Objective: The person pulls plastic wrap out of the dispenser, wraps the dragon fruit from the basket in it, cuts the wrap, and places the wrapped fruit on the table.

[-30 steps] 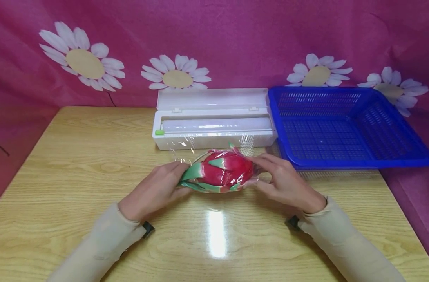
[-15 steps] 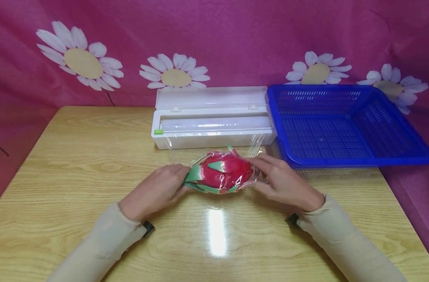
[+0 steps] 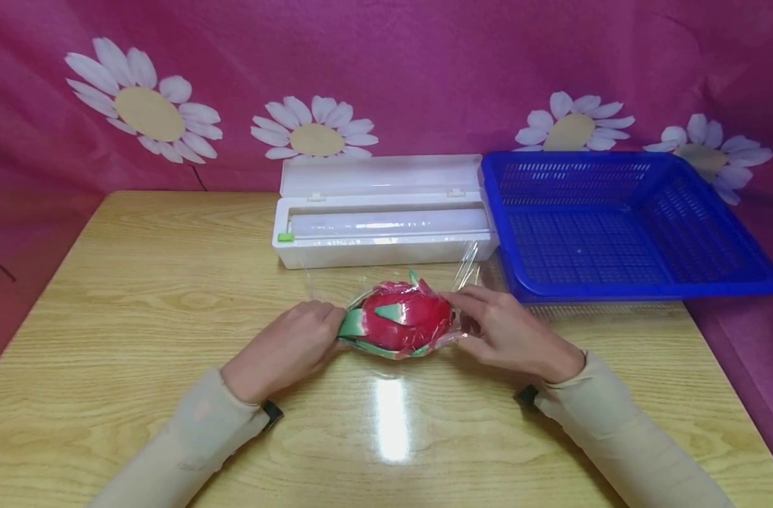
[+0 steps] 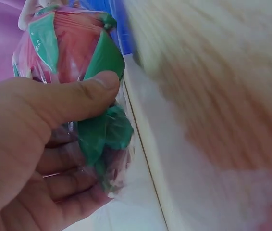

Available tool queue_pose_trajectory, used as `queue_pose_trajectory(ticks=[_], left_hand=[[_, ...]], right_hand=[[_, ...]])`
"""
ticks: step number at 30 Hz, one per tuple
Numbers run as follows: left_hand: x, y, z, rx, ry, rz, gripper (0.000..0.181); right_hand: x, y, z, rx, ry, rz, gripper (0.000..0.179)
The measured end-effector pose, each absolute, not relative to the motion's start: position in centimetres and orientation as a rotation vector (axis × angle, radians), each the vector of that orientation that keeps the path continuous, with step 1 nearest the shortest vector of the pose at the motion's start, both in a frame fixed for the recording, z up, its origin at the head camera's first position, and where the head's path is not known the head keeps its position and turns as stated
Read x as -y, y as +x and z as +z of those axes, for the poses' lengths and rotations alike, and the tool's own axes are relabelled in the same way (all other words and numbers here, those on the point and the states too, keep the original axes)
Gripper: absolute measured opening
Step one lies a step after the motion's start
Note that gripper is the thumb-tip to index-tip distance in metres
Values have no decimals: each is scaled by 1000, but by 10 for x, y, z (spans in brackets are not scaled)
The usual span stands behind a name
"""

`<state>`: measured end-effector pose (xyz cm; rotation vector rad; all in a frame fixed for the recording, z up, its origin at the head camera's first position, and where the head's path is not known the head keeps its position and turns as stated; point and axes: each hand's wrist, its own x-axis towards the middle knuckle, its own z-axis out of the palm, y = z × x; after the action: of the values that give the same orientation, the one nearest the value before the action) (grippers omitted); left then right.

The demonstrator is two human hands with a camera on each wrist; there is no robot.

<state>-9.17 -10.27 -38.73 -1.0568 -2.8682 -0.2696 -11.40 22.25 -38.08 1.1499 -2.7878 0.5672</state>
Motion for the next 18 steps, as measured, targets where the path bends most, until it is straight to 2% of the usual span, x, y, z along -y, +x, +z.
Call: queue_pose_trajectory(ticks=[18], left_hand=[[103,-89,-385,2764,-1183,-109,21]], right_hand=[[-223,-110,-375,2724,1289,526,53]])
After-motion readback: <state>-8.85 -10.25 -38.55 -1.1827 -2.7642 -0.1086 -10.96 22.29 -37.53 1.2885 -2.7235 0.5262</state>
